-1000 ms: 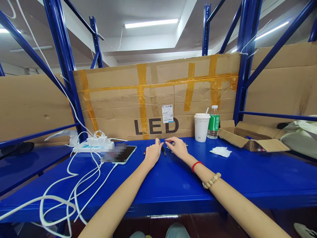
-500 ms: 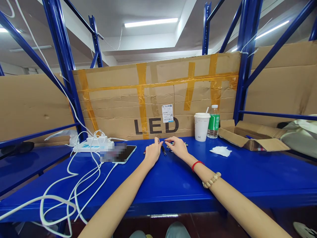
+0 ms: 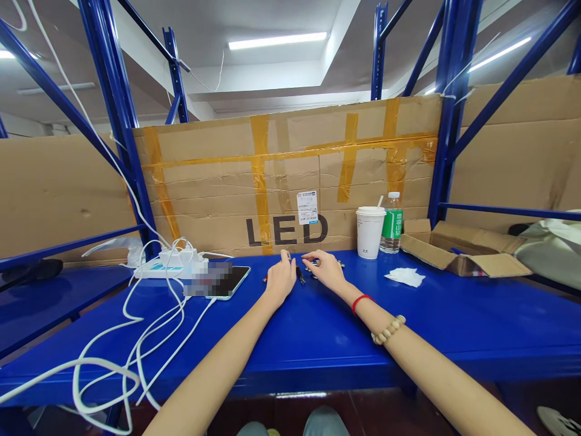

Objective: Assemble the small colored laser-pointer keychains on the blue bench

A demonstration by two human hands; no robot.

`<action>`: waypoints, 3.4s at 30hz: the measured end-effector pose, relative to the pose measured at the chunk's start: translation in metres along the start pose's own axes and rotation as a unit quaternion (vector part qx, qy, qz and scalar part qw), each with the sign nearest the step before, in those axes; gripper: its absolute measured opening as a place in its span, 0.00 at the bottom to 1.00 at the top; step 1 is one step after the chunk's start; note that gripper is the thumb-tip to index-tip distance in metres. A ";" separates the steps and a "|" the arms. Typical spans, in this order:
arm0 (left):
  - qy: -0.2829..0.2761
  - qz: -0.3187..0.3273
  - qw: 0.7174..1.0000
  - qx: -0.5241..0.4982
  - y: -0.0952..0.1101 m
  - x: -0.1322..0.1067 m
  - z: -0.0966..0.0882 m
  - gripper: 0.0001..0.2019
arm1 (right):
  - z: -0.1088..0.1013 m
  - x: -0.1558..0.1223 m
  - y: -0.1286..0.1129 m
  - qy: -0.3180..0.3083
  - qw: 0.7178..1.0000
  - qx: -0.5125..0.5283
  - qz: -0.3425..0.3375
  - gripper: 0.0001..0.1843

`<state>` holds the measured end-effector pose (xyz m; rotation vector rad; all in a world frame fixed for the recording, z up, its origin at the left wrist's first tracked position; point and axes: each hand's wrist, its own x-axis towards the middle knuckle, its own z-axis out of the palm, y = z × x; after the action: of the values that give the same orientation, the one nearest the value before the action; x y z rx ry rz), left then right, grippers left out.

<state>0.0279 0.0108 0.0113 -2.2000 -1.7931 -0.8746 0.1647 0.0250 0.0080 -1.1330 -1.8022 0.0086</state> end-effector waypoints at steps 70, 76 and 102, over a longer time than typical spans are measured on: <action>-0.010 0.120 0.986 -0.114 -0.013 0.001 0.011 0.14 | 0.010 0.005 0.007 -0.022 0.964 0.257 0.064 0.20; -0.015 0.124 0.984 -0.126 -0.015 0.001 0.012 0.14 | 0.010 0.005 0.009 -0.040 0.959 0.272 0.075 0.22; -0.053 0.210 0.964 -0.155 -0.022 0.004 0.020 0.13 | 0.000 0.007 0.008 -0.137 0.942 0.303 0.055 0.19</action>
<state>0.0148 0.0297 -0.0077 -2.7257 -1.2089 -1.0036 0.1698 0.0344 0.0095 -0.8038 -1.7848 0.7707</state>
